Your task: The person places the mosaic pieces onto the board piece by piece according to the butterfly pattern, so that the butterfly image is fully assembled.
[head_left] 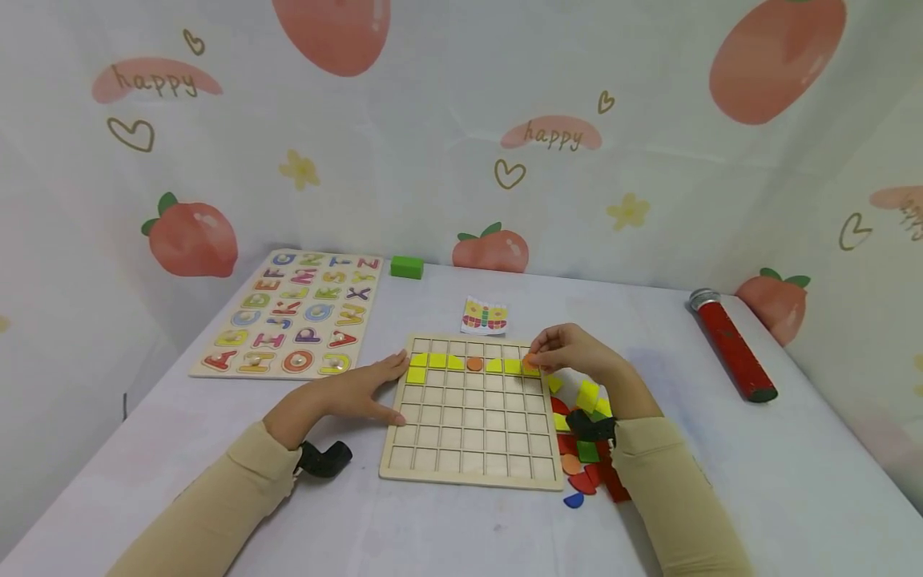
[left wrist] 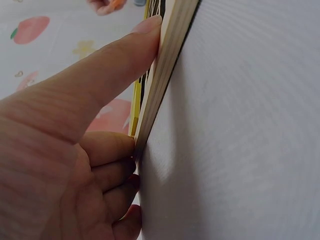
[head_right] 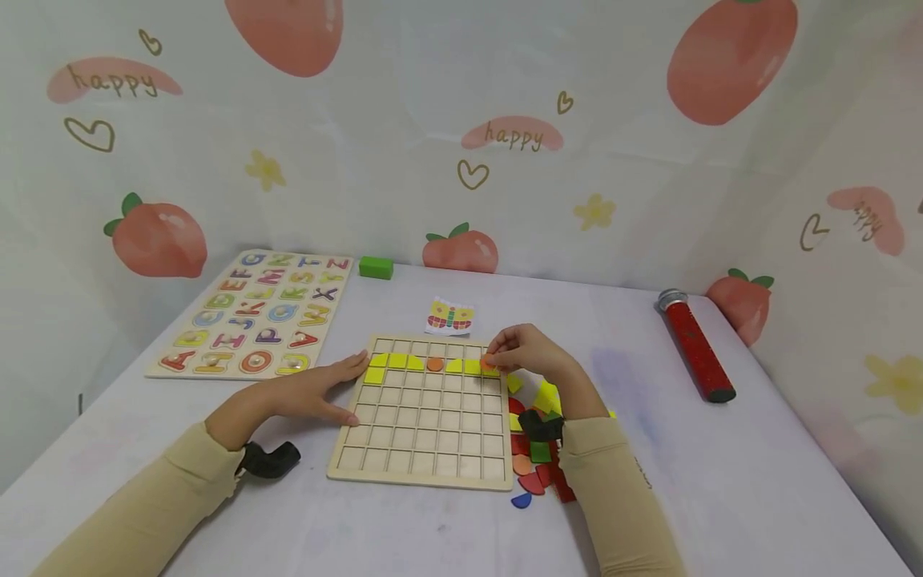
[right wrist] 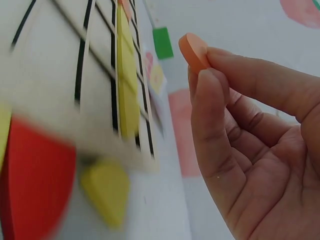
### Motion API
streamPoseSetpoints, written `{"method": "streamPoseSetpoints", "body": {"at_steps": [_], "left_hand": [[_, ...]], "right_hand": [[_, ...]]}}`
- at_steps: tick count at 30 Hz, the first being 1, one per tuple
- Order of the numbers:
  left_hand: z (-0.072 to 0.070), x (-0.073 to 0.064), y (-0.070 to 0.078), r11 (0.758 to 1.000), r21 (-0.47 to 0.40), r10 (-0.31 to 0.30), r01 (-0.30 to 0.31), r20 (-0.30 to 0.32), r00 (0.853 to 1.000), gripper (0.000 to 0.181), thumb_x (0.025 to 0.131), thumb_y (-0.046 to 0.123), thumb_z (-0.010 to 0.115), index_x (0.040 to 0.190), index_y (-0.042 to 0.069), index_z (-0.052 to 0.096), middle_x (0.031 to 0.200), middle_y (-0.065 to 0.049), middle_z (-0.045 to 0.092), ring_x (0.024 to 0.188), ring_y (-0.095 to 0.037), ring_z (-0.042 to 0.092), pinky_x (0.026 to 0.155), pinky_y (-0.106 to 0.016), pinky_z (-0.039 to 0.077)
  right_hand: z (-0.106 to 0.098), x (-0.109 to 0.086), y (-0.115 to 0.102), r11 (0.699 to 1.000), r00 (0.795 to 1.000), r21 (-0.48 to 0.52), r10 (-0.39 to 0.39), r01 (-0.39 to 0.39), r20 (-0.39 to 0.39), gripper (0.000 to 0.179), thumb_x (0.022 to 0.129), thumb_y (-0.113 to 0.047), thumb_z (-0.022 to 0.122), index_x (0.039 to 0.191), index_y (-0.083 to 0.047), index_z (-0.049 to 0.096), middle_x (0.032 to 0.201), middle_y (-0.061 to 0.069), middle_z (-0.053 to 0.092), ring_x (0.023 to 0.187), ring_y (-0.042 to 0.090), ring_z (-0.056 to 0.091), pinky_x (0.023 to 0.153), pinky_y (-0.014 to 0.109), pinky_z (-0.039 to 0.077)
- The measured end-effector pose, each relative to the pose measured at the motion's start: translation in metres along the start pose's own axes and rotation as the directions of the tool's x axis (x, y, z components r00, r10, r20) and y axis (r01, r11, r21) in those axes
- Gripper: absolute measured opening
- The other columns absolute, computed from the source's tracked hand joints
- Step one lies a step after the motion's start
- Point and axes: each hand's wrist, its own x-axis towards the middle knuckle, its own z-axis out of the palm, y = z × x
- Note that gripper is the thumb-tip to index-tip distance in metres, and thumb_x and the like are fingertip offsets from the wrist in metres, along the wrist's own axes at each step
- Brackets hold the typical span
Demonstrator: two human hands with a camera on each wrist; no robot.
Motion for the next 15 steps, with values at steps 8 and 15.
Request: {"method": "streamPoseSetpoints", "body": {"at_steps": [8, 15], "left_hand": [[-0.001, 0.000, 0.002, 1.000, 0.014, 0.016, -0.016, 0.001, 1.000, 0.103, 0.074, 0.054, 0.070, 0.150, 0.013, 0.015, 0.159, -0.004, 0.004, 0.146, -0.027, 0.007, 0.118, -0.048, 0.016], [-0.002, -0.002, 0.002, 1.000, 0.005, 0.015, -0.015, 0.003, 1.000, 0.102, 0.075, 0.052, 0.071, 0.150, 0.012, 0.015, 0.159, -0.005, 0.003, 0.146, -0.028, 0.006, 0.118, -0.048, 0.015]], "right_hand": [[0.023, 0.023, -0.017, 0.997, 0.998, 0.049, -0.053, 0.051, 0.044, 0.018, 0.087, -0.013, 0.066, 0.093, 0.002, 0.060, 0.083, 0.004, 0.067, 0.067, 0.014, 0.058, 0.066, 0.025, 0.054], [0.054, 0.043, -0.036, 0.997, 0.994, 0.062, -0.061, 0.056, 0.095, 0.013, 0.086, -0.008, 0.065, 0.093, 0.001, 0.061, 0.080, 0.002, 0.064, 0.067, 0.013, 0.060, 0.066, 0.025, 0.055]]}}
